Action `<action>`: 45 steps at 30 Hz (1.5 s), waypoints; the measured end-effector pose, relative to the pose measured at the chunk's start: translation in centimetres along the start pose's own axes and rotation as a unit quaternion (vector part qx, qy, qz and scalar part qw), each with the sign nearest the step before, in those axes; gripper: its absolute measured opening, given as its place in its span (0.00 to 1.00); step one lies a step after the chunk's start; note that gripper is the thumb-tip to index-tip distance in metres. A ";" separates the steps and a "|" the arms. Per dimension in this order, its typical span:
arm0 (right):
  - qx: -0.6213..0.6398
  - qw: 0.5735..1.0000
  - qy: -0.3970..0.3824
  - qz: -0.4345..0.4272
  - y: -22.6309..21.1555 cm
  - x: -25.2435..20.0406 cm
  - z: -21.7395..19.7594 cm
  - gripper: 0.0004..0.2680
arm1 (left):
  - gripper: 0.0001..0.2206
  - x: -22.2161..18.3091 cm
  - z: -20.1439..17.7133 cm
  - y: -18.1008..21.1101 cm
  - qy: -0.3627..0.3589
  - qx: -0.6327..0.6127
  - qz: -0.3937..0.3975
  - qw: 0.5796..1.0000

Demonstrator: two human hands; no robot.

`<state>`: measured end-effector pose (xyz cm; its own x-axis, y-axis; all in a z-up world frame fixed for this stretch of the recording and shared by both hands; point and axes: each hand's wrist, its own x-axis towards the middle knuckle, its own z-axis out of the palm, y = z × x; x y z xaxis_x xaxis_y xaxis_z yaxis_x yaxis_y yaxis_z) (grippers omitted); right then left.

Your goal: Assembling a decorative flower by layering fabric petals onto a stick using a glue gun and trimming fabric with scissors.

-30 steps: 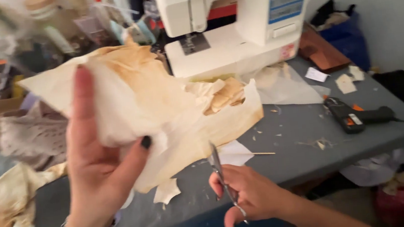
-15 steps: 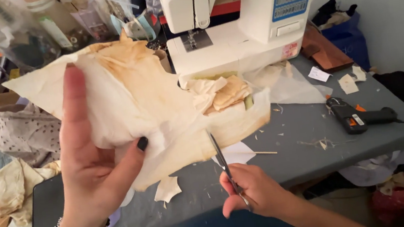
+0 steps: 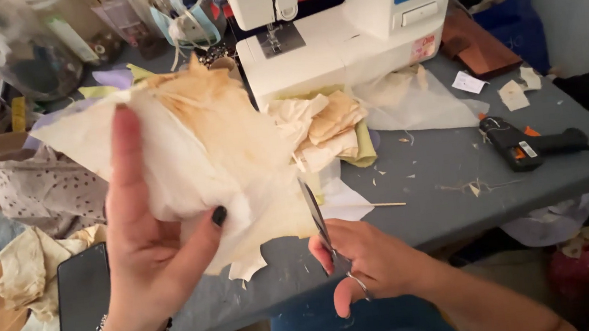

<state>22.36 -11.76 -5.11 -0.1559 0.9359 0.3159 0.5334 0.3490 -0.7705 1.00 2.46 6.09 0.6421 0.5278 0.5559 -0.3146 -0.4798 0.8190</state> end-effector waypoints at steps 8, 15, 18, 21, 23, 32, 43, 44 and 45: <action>0.026 0.999 0.028 0.022 0.6 0.0 0.6 0.27 | 0.43 -0.9 -0.7 -1.6 0.040 0.154 0.015 0.987; 0.024 0.996 0.082 0.023 1.6 -0.5 1.5 0.24 | 0.42 -0.9 -1.2 -1.7 0.021 0.246 0.063 0.967; 0.049 0.993 0.075 0.073 1.2 -0.4 0.9 0.24 | 0.42 -1.0 -1.0 -1.8 0.016 0.205 0.051 0.977; 0.037 0.998 0.041 0.025 0.4 0.2 -0.1 0.29 | 0.42 -0.8 -0.8 -1.7 0.004 0.166 0.030 0.986; 0.009 1.000 0.020 -0.013 0.3 0.7 -0.8 0.29 | 0.42 -0.6 -0.6 -1.5 0.008 0.229 0.024 0.973; -0.007 0.999 0.042 -0.022 1.9 1.7 -1.0 0.28 | 0.41 -0.2 -0.6 -2.9 -0.033 0.188 0.021 0.981; -0.014 0.998 0.060 0.029 2.6 3.1 -2.3 0.26 | 0.39 2.3 -0.6 -4.0 -0.035 0.229 0.064 0.971; -0.026 0.998 0.052 0.006 2.1 3.4 -2.8 0.30 | 0.40 2.6 -0.5 -4.0 -0.043 0.192 0.060 0.979; -0.030 0.998 0.054 0.004 1.6 3.7 -3.3 0.30 | 0.40 2.8 -0.4 -4.4 -0.043 0.192 0.065 0.978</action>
<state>25.42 -7.86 -3.32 -0.0621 0.9267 0.3708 0.5830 0.3352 -0.7401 3.89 6.37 4.13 0.6755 0.3919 0.6246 -0.1227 -0.7755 0.6193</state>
